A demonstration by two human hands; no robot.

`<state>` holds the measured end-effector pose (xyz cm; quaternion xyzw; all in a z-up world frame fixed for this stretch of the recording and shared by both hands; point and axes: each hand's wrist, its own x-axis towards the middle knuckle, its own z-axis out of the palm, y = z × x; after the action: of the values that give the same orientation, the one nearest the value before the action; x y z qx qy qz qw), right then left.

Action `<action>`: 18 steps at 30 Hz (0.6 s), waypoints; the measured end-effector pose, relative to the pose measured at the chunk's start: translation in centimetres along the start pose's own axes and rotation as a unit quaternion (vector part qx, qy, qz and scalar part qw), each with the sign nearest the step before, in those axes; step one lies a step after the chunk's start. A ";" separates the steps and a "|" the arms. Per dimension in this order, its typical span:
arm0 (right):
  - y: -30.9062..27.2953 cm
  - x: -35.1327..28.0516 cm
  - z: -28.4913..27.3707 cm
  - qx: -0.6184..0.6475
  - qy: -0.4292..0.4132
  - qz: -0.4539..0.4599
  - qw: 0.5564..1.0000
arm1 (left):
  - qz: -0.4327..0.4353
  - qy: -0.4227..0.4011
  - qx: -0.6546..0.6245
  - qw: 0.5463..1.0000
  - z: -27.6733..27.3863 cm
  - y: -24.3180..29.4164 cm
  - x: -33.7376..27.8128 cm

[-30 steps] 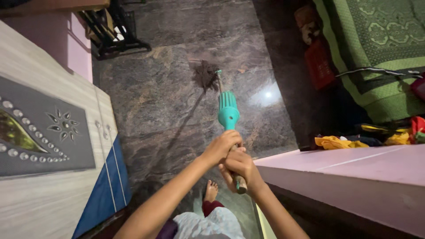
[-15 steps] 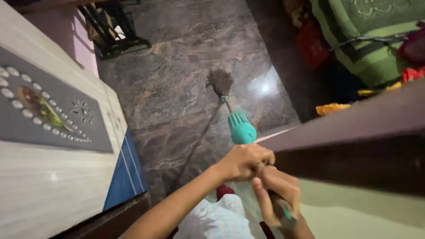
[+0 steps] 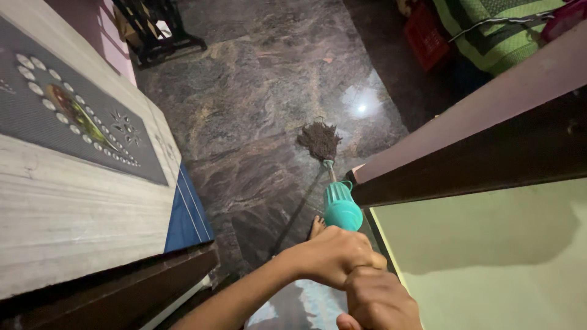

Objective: The person mops a tiled floor in a bedroom using a teal spin mop. They move the mop back and forth across the floor, navigating around furniture and clutter.

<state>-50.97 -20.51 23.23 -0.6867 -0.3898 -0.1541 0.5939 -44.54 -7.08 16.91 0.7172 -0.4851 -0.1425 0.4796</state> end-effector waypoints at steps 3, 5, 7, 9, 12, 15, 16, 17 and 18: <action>0.4 1.1 -0.4 0.046 -0.020 0.007 0.999 | 0.015 0.025 -0.010 1.000 -0.3 -0.6 0.2; 0.8 2.0 -0.6 0.043 -0.004 0.007 0.999 | 0.008 0.030 0.005 1.000 -0.4 -1.0 0.8; 1.1 2.9 -1.2 0.036 0.019 0.010 0.999 | 0.007 0.041 0.008 0.999 -0.6 -1.6 1.8; 1.4 3.9 -2.0 0.024 0.052 0.014 0.998 | 0.011 0.058 -0.001 0.998 -1.0 -2.5 3.2; 2.4 5.2 -3.5 0.008 0.117 0.044 0.992 | 0.008 0.053 -0.002 0.999 -1.6 -4.1 6.3; 6.1 6.3 -5.6 -0.008 0.109 -0.020 0.994 | 0.012 0.065 -0.005 0.998 -2.3 -6.3 9.0; 7.3 6.4 -6.4 -0.015 0.085 -0.011 0.996 | 0.001 0.067 0.000 0.998 -2.5 -7.4 9.9; 8.8 6.2 -7.2 -0.023 0.062 -0.003 0.998 | -0.009 0.068 0.006 0.998 -2.7 -8.9 10.6; 10.4 6.0 -7.9 -0.030 0.038 0.006 0.999 | -0.020 0.069 0.012 0.997 -2.8 -10.4 11.4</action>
<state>-37.61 -25.74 21.95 -0.7001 -0.3578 -0.1886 0.5885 -31.30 -14.27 12.65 0.7405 -0.4383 -0.0966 0.5002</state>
